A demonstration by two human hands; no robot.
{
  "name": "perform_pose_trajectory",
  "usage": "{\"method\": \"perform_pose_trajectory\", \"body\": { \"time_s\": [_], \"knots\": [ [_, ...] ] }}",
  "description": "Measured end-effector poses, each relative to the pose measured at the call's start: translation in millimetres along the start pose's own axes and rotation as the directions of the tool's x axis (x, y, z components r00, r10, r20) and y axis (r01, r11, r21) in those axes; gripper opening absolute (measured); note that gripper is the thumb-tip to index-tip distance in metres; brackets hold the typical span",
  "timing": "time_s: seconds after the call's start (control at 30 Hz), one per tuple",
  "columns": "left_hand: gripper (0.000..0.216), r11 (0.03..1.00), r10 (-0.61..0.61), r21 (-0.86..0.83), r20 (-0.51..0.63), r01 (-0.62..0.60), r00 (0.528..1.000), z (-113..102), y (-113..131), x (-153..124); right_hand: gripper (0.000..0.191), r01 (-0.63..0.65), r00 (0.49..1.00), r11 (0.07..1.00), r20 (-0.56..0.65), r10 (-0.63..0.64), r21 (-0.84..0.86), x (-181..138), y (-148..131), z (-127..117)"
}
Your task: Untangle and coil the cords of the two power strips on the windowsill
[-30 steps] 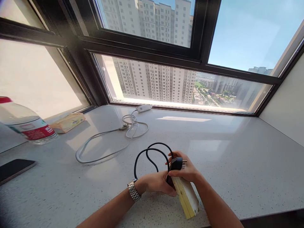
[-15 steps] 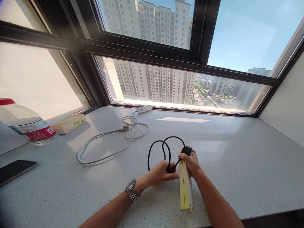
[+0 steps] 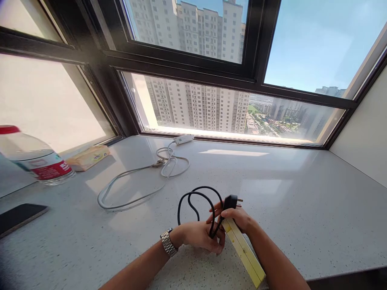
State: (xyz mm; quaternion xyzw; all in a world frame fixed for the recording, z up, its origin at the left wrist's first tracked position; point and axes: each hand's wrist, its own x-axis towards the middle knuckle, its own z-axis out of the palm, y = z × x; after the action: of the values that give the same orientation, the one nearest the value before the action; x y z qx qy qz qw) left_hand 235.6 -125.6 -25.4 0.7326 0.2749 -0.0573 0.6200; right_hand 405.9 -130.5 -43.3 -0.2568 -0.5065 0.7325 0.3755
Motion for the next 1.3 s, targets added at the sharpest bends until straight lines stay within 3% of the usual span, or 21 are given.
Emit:
{"method": "perform_pose_trajectory", "body": {
  "time_s": [0.1,0.27,0.33,0.4,0.5,0.63,0.77,0.97,1.07,1.3],
  "knots": [
    [0.023,0.997,-0.059,-0.039,0.04,0.06,0.997,1.1,5.7,-2.3,0.045,-0.027,0.995,0.997,0.102,0.019,0.071,-1.1,-1.1,7.0],
    [0.025,0.993,-0.051,-0.101,0.09,0.06,0.995,0.5,5.5,-2.0,0.043,-0.024,0.996,0.998,0.086,0.018,0.066,-0.4,-2.8,10.9],
    [0.025,0.995,-0.042,-0.093,0.021,0.043,0.999,0.1,0.4,1.6,0.043,-0.026,0.999,0.999,0.043,0.024,0.045,1.5,-2.2,9.0],
    [0.023,1.0,0.008,-0.001,-0.135,-0.008,0.991,-0.5,-4.7,6.2,0.044,-0.011,0.999,1.0,-0.051,0.012,0.023,4.1,-2.3,6.5],
    [0.019,0.949,0.16,0.314,-0.391,-0.032,0.906,-1.5,-8.3,11.6,0.044,0.025,0.971,0.999,-0.238,-0.016,0.036,7.7,-5.2,1.9],
    [0.027,0.766,0.251,0.617,-0.546,0.181,0.799,-2.8,-6.7,13.5,0.04,0.042,0.923,0.996,-0.385,-0.008,0.08,10.0,-9.9,-8.4],
    [0.034,0.702,0.284,0.664,-0.591,0.256,0.755,-5.0,-8.1,13.1,0.037,0.096,0.909,0.985,-0.417,-0.028,0.143,9.9,-10.6,-21.0],
    [0.034,0.725,0.366,0.661,-0.608,0.194,0.705,-9.9,-12.5,11.4,0.033,0.195,0.883,0.967,-0.458,-0.099,0.166,3.6,-18.3,-27.8],
    [0.035,0.7,0.416,0.698,-0.573,0.153,0.706,-11.7,-11.0,11.1,0.031,0.235,0.858,0.954,-0.501,-0.116,0.183,-0.4,-23.9,-28.6],
    [0.041,0.601,0.388,0.781,-0.473,0.172,0.791,-7.1,-12.1,16.6,0.026,0.218,0.845,0.949,-0.531,-0.065,0.229,0.4,-21.0,-30.1]
  ]
}}
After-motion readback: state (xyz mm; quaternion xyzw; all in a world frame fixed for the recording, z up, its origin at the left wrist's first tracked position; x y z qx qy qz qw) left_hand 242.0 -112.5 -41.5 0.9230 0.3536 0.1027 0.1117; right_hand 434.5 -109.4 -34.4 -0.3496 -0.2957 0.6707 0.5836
